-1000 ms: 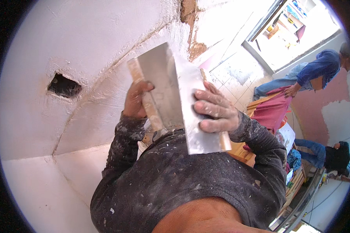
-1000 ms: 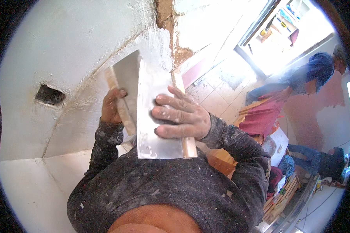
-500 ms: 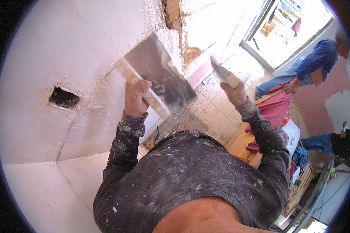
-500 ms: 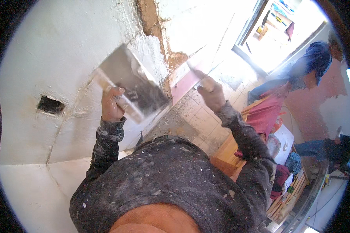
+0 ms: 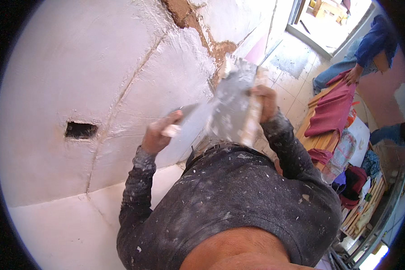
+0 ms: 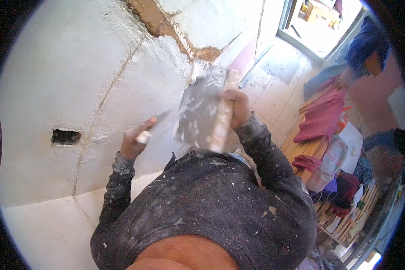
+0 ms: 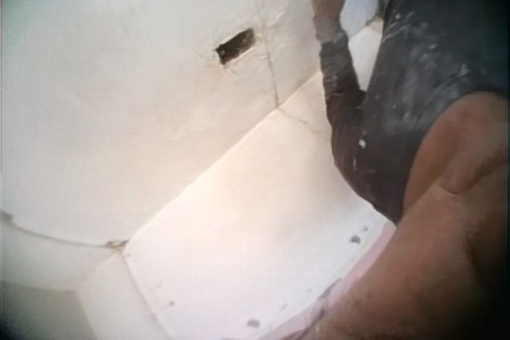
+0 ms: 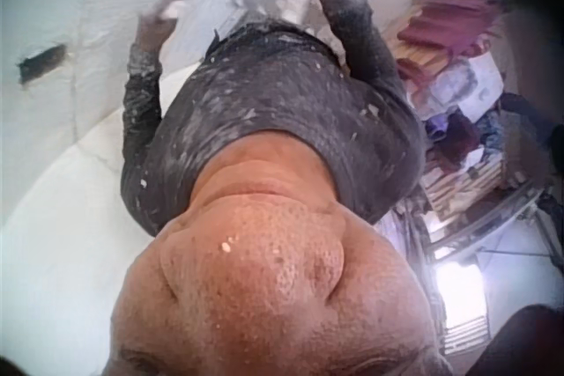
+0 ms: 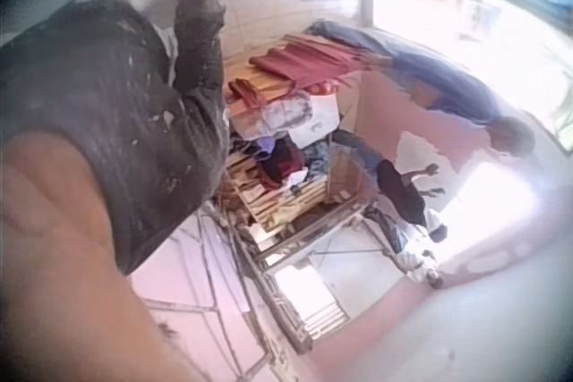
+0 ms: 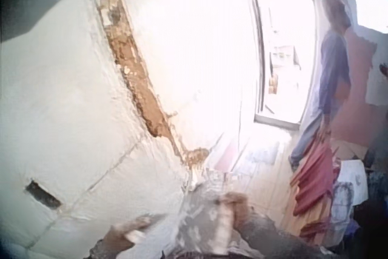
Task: The person applies plaster to a damaged wall using a trowel and a smaller scraper. They repeatedly scoop plaster from a board and smooth it onto the wall surface, focusing on filling gaps and leveling the area.
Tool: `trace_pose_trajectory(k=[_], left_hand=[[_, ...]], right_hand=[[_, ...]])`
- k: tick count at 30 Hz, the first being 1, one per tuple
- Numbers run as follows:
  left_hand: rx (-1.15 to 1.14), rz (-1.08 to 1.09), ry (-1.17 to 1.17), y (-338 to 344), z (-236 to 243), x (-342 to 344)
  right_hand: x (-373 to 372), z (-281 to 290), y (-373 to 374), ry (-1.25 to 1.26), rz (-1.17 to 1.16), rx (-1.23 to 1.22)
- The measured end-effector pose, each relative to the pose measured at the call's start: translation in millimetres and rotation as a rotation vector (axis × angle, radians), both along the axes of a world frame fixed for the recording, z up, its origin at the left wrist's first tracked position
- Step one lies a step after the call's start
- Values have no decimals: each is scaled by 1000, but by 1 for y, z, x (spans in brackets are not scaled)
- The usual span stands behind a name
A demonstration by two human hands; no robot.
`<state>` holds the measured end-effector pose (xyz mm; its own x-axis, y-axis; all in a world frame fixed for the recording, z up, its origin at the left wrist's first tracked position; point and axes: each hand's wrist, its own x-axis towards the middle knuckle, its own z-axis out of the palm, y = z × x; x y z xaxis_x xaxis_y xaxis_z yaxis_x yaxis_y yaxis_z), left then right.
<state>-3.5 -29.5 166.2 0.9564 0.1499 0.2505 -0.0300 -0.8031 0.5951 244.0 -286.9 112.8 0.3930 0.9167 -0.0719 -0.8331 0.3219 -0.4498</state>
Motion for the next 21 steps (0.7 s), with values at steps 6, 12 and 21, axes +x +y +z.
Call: trace_pose_trajectory(k=[6, 12, 21], left_hand=[[-159, 817, -334, 70, -3, -82], [-319, 842, -503, 95, 39, -94], [-323, 904, -426, 98, 36, -111]], right_hand=[[8, -192, 117, -6, -302, -634], [38, -250, 233, -444, -579, -704], [-67, -221, 218, -266, -449, -733]])
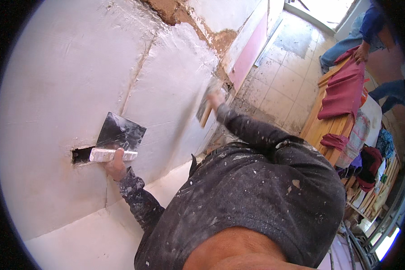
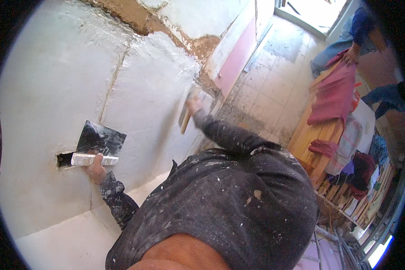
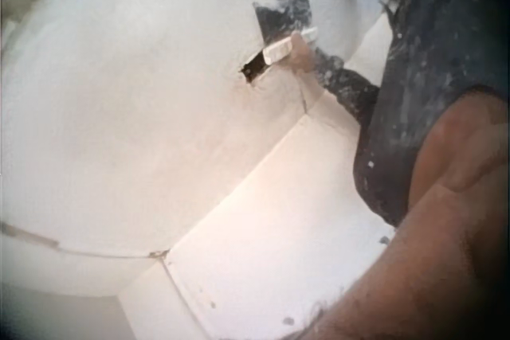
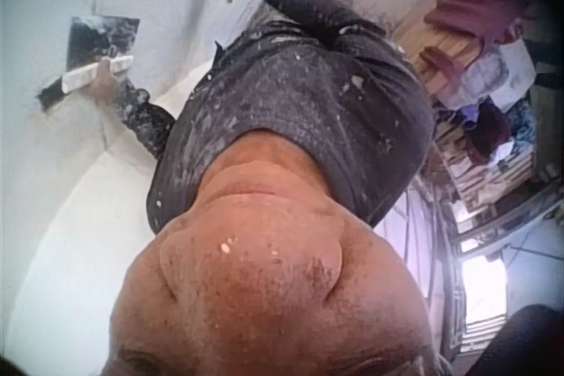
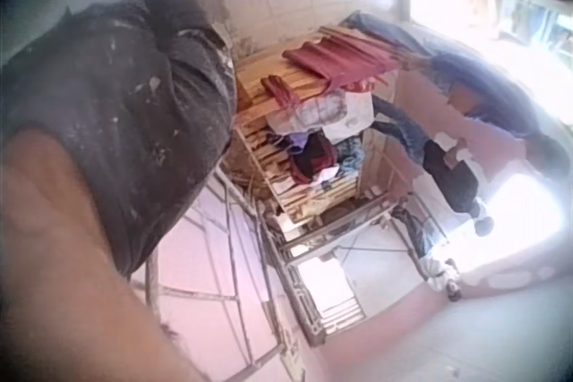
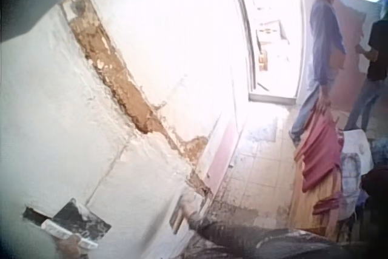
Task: The person applies plaster to a damaged wall using a trowel and a smaller scraper. They repeatedly scoop plaster from a board and smooth it onto the wall surface, focusing on filling gaps and leveling the area.
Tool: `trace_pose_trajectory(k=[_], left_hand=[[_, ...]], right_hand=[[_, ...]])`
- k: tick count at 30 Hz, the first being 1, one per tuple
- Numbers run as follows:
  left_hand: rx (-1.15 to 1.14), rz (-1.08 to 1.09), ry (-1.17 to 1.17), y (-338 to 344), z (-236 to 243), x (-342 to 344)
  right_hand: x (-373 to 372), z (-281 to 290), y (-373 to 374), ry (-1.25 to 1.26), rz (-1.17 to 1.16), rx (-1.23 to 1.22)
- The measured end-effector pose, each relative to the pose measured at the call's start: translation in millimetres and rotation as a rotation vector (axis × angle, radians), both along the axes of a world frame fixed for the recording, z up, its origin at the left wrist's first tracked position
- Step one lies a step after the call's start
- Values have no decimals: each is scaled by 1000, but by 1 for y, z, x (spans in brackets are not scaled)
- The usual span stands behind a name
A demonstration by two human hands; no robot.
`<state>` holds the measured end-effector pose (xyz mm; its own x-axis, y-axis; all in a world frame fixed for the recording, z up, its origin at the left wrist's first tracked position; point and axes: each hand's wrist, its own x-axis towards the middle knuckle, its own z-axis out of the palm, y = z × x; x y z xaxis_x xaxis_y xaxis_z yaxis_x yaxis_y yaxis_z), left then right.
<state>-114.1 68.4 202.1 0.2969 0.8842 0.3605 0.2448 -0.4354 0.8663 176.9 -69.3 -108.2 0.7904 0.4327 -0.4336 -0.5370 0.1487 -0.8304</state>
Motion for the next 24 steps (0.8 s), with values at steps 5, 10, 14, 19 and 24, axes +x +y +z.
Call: trace_pose_trajectory(k=[5, 10, 14, 19, 24], left_hand=[[32, -40, -52, -2, -1, 5], [-14, -21, 56, 8, -3, 5], [36, 9, 17, -2, -1, -4], [-56, -2, 5, -20, 13, 21], [39, -22, -71, -6, 1, 16]], right_hand=[[76, 87, 23, 380, -23, 141], [-32, 109, 70, -456, -65, -211], [-32, 108, -11, 8, 6, 239], [85, 0, -2, 144, -52, -18], [91, 107, 29, 343, -73, 163]])
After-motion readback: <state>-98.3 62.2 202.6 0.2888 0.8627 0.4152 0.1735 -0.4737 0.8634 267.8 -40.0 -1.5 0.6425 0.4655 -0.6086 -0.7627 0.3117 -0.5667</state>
